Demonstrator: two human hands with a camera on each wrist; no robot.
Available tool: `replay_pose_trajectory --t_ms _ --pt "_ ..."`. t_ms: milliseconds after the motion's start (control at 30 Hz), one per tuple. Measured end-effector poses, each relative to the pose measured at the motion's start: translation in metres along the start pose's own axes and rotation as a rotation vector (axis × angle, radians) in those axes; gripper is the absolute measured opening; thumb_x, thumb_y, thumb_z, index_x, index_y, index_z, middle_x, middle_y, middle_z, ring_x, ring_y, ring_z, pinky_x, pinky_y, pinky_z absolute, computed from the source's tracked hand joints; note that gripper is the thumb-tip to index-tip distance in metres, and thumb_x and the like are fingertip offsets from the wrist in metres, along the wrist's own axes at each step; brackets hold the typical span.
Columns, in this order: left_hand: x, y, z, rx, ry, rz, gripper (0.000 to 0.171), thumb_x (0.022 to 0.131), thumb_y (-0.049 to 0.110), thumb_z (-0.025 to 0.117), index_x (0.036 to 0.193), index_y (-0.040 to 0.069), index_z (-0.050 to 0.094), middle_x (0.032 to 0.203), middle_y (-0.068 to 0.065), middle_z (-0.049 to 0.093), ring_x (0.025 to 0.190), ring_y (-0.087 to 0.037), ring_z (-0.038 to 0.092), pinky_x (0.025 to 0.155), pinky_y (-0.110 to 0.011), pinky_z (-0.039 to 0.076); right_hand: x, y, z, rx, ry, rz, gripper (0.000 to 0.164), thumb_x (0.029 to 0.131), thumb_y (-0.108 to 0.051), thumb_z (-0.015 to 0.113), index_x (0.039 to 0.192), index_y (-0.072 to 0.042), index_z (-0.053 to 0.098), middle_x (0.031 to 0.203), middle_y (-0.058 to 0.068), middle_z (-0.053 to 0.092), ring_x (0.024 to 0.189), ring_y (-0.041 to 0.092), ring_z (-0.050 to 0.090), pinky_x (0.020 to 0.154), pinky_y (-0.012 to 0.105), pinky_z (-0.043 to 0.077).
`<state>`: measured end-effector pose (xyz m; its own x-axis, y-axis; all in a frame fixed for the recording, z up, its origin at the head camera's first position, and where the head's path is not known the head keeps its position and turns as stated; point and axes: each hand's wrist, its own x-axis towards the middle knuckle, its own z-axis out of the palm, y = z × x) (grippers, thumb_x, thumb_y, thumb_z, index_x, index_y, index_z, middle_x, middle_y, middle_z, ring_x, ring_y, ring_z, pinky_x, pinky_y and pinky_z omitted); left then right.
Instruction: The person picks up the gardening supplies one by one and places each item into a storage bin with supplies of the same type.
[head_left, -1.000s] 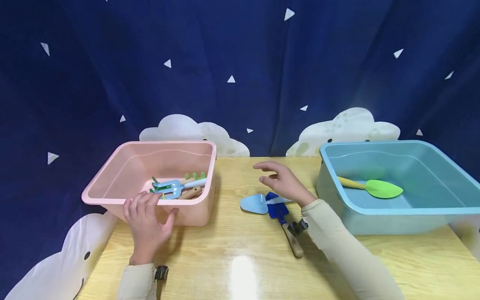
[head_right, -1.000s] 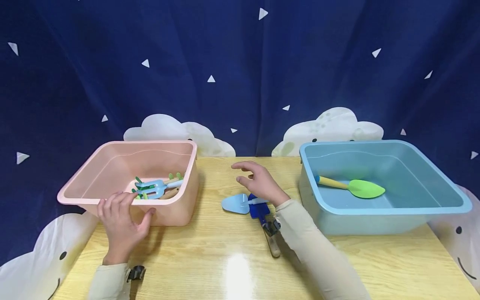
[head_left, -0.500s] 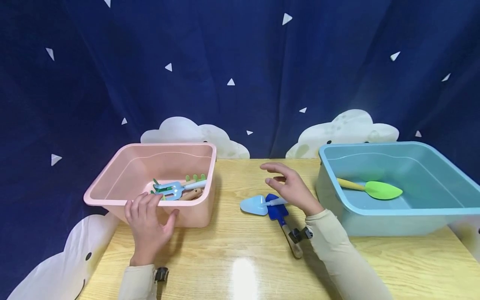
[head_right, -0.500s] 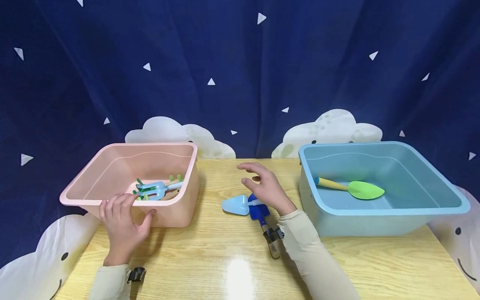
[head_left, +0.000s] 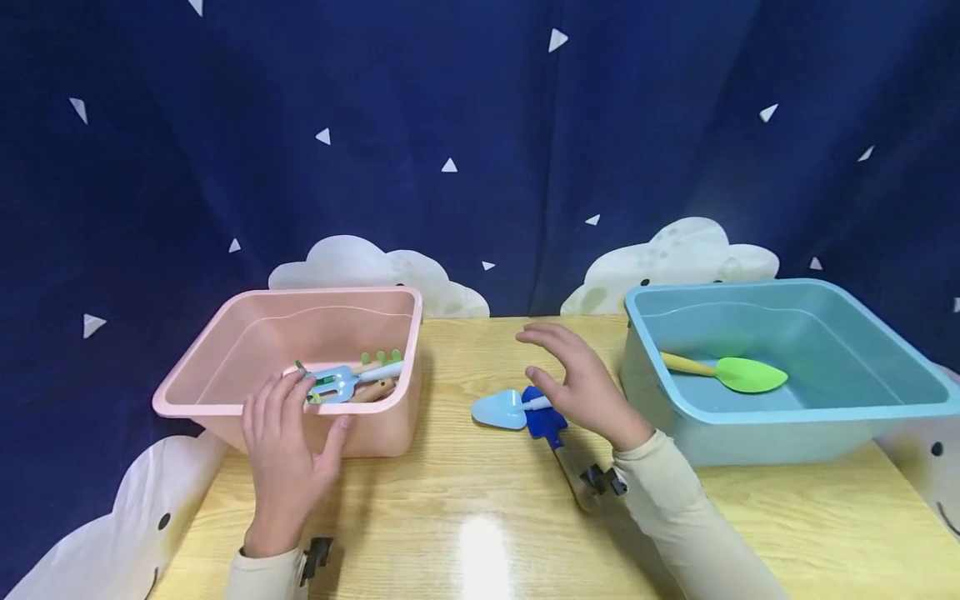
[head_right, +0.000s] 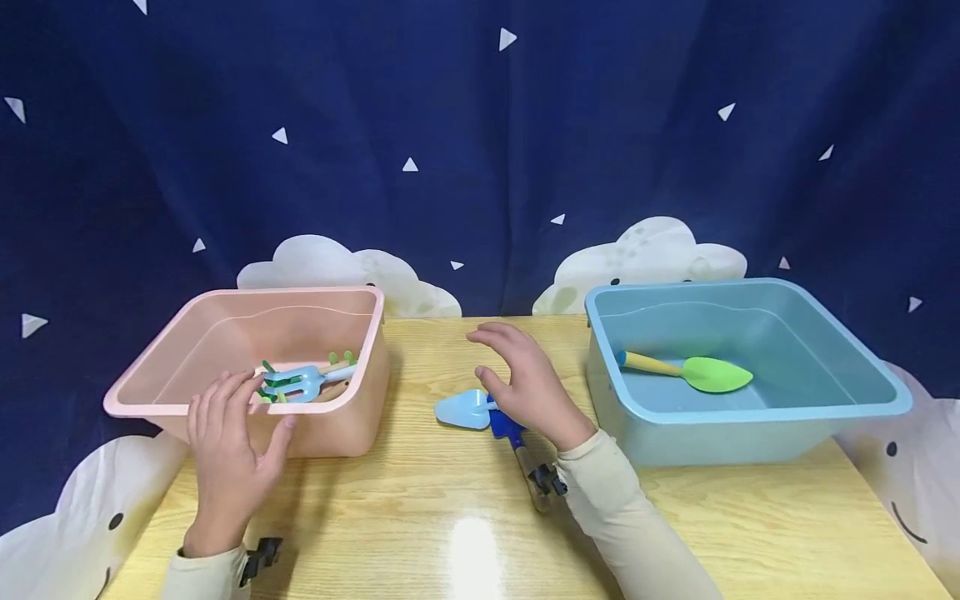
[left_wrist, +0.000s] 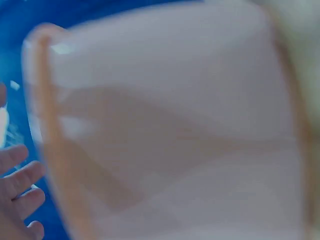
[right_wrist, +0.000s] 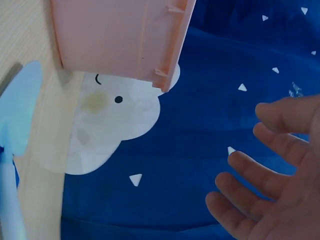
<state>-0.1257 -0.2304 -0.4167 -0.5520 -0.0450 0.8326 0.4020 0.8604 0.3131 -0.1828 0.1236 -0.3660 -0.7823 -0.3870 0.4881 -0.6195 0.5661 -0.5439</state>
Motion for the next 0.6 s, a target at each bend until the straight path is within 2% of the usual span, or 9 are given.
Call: replay_pose_trajectory --t_ms 167,333,433,600 --pt "0.025 0.045 0.008 -0.012 0.015 0.133 0.057 0.093 0.044 0.054 0.127 -0.002 0.06 0.134 -0.021 0.06 0.132 -0.044 0.048 0.113 -0.064 0.025 -0.009 -0.011 -0.004 -0.148 0.07 -0.109 0.042 0.089 -0.009 0.067 0.131 -0.007 0.061 0.14 0.017 0.056 0.131 0.036 0.051 0.107 0.053 0.041" --pt "0.033 0.08 0.029 0.016 -0.106 0.245 0.059 0.088 0.038 0.059 0.134 0.002 0.057 0.142 -0.019 0.054 0.139 -0.041 0.043 0.115 -0.062 0.025 -0.018 -0.017 -0.006 -0.284 0.114 -0.2 0.043 0.087 -0.012 0.069 0.129 -0.008 0.062 0.141 0.017 0.055 0.132 0.036 0.049 0.109 0.052 0.04" --pt "0.031 0.093 0.042 0.045 -0.199 0.272 0.061 0.089 0.039 0.059 0.138 0.004 0.054 0.147 -0.017 0.05 0.144 -0.039 0.037 0.117 -0.062 0.023 -0.025 -0.018 -0.008 -0.326 0.123 -0.234 0.043 0.085 -0.013 0.072 0.127 -0.008 0.063 0.14 0.017 0.055 0.133 0.036 0.048 0.11 0.051 0.039" --pt "0.028 0.103 0.056 0.066 -0.271 0.271 0.063 0.09 0.041 0.059 0.142 0.006 0.051 0.152 -0.016 0.045 0.148 -0.037 0.032 0.119 -0.06 0.021 -0.033 -0.021 -0.011 -0.337 0.121 -0.258 0.043 0.086 -0.014 0.071 0.127 -0.009 0.063 0.142 0.016 0.054 0.136 0.034 0.046 0.113 0.05 0.037"
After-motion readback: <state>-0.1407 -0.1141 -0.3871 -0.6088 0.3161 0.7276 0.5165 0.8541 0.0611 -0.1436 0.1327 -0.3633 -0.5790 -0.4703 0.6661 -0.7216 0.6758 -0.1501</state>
